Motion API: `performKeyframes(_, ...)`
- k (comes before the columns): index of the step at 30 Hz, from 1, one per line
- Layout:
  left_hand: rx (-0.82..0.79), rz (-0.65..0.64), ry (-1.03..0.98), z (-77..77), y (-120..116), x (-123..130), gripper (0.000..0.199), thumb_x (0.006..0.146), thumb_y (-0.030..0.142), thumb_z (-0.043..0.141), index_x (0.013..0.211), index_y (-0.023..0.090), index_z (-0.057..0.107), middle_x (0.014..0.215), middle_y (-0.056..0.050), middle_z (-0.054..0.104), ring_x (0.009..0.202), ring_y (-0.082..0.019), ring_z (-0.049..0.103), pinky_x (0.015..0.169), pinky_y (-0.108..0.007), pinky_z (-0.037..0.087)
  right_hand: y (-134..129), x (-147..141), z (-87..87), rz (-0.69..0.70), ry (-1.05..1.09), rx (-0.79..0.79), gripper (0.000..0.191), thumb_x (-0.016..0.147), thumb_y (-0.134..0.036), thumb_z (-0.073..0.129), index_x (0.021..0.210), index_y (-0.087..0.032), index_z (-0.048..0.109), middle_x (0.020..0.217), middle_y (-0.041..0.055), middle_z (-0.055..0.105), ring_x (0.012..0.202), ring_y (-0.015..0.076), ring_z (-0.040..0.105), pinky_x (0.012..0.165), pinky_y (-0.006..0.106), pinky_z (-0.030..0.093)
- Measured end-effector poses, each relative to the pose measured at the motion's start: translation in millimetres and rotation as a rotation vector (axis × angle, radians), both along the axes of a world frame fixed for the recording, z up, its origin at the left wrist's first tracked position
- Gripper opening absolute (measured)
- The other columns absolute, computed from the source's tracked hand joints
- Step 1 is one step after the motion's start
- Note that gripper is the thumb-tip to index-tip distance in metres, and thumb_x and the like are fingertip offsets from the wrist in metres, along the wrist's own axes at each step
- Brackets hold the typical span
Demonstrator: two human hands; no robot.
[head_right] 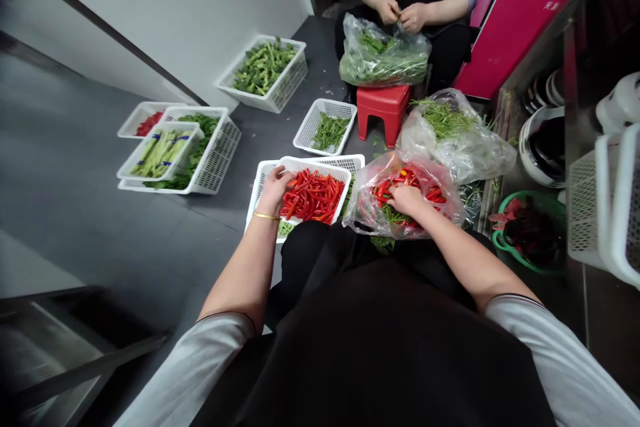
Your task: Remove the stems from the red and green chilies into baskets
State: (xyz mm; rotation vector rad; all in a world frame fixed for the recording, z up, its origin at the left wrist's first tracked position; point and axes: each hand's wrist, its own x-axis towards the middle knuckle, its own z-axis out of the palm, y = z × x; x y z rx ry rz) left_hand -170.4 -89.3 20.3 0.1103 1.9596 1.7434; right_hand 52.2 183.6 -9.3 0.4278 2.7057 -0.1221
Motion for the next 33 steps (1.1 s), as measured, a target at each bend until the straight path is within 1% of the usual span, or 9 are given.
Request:
performKeyframes(2,0.046,-0.075,0.084,16.6,17,25,0.025,0.077,0.026,0.072,0.100,0.018,0.066,0.081,0.000,0.072,0.080,-0.016,0.068,0.076,-0.031,0.053,-1,-8,-4.4,0.038,-0.029,-0.022,0.034,0.092,-0.039,0.055,0.113,-0.015,0.066,0.117,0.0167,0.067,0.100,0.0258,0.065,0.081,0.031,0.047)
performKeyframes(4,0.081,-0.366,0.068,26.0,41,60,0.023,0.077,0.030,0.072,0.095,0.015,0.069,0.085,-0.004,0.073,0.077,-0.017,0.067,0.072,-0.031,0.053,11,-9,-3.1,0.011,0.025,-0.052,0.029,0.091,-0.039,0.056,0.105,-0.016,0.069,0.113,0.0149,0.068,0.096,0.0239,0.065,0.079,0.030,0.046)
performKeyframes(7,-0.021,-0.728,-0.081,17.3,87,114,0.028,0.076,0.038,0.073,0.089,0.013,0.069,0.075,-0.005,0.070,0.068,-0.016,0.065,0.062,-0.027,0.050,34,1,5.4,-0.090,0.240,-0.154,0.027,0.088,-0.043,0.059,0.091,-0.018,0.068,0.093,0.0082,0.071,0.081,0.0188,0.063,0.072,0.026,0.043)
performKeyframes(13,0.075,-0.436,-0.228,-34.5,161,165,0.028,0.087,0.042,0.060,0.092,0.014,0.062,0.074,-0.001,0.064,0.062,-0.009,0.057,0.057,-0.020,0.044,10,36,14.2,-0.127,0.524,-0.552,0.021,0.085,-0.035,0.060,0.074,-0.018,0.063,0.074,0.0038,0.068,0.067,0.0149,0.058,0.066,0.024,0.041)
performKeyframes(15,0.041,-0.451,-0.219,-41.8,161,167,0.028,0.088,0.042,0.059,0.085,0.014,0.058,0.065,0.000,0.059,0.053,-0.009,0.052,0.052,-0.020,0.040,-3,45,13.7,-0.195,0.509,-0.703,0.027,0.086,-0.041,0.058,0.073,-0.018,0.061,0.065,0.0014,0.064,0.061,0.0140,0.058,0.062,0.024,0.042)
performKeyframes(20,-0.002,-0.824,-0.070,-30.9,135,163,0.030,0.083,0.044,0.063,0.081,0.016,0.055,0.054,0.005,0.045,0.045,-0.007,0.037,0.048,-0.021,0.029,-6,52,12.9,-0.547,0.312,-1.064,0.054,0.086,-0.069,0.048,0.062,-0.020,0.050,0.041,-0.0060,0.042,0.035,0.0101,0.040,0.037,0.023,0.034)
performKeyframes(26,0.055,-1.034,-0.393,-6.6,120,160,0.042,0.078,0.057,0.067,0.086,0.019,0.052,0.052,0.008,0.034,0.040,-0.004,0.022,0.043,-0.023,0.014,-6,61,14.3,-0.495,0.199,-1.474,0.064,0.076,-0.079,0.052,0.054,-0.020,0.045,0.037,-0.0095,0.027,0.033,0.0068,0.028,0.036,0.023,0.036)
performKeyframes(29,0.048,-1.078,-0.504,-7.0,117,158,0.043,0.076,0.058,0.069,0.081,0.019,0.052,0.052,0.007,0.032,0.040,-0.004,0.020,0.041,-0.023,0.010,-6,66,15.2,-0.501,0.114,-1.427,0.063,0.079,-0.078,0.048,0.055,-0.021,0.045,0.041,-0.0092,0.028,0.035,0.0073,0.028,0.038,0.024,0.037)
performKeyframes(33,0.001,-0.978,-0.534,-16.7,118,163,0.040,0.078,0.054,0.069,0.076,0.019,0.050,0.048,0.009,0.029,0.037,-0.004,0.019,0.039,-0.021,0.008,-10,60,11.6,-0.408,0.233,-0.814,0.062,0.093,-0.065,0.034,0.054,-0.019,0.049,0.048,0.0019,0.051,0.047,0.0137,0.050,0.050,0.026,0.042)
